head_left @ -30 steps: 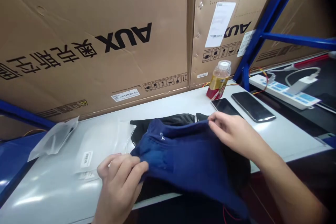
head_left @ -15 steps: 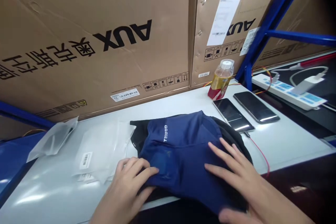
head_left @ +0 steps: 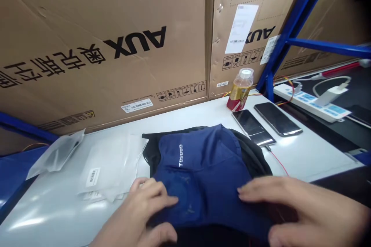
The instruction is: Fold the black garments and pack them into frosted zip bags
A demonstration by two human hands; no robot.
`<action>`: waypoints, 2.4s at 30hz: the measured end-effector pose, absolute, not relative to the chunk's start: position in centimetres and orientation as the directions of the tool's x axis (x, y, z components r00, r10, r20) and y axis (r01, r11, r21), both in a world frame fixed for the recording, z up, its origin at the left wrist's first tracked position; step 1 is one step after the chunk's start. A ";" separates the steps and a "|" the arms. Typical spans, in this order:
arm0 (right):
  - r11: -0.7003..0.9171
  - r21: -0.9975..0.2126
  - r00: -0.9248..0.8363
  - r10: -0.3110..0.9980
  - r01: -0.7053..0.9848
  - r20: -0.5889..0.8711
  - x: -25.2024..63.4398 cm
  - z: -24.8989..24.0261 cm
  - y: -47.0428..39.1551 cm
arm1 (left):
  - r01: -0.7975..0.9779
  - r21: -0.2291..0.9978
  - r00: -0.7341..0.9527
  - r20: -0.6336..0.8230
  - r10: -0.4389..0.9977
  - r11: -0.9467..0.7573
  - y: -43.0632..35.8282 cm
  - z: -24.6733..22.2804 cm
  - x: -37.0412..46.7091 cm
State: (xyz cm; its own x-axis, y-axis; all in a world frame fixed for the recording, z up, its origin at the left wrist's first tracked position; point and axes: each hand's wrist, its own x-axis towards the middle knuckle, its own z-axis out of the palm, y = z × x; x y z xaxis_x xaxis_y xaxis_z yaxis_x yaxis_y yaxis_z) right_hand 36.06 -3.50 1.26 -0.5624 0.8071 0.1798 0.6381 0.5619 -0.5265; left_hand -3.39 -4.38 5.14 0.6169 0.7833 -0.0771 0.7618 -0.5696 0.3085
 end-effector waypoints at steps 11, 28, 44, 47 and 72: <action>0.338 -0.499 -0.255 0.940 0.798 0.229 29.6 -0.6 8.8 | 0.909 0.210 0.359 0.049 0.932 -0.361 8.8 3.0 -2.1; 0.538 -0.414 -0.500 0.841 0.734 0.206 29.6 -1.2 -0.5 | 0.795 0.287 0.550 0.030 0.835 -0.534 2.8 3.5 -1.4; 0.514 -0.615 -0.660 0.751 0.598 -0.015 31.6 -2.8 0.5 | 0.848 0.053 0.521 0.091 0.849 -0.527 -2.6 -0.2 0.3; 0.556 -0.573 -0.669 0.743 0.602 0.017 31.7 -3.4 1.0 | 0.893 0.056 0.440 0.086 0.894 -0.446 -2.5 -2.9 1.6; 0.493 -0.484 -0.520 0.850 0.723 0.088 31.6 -2.4 1.6 | 0.909 0.073 0.404 0.082 0.911 -0.410 -2.8 -4.0 1.2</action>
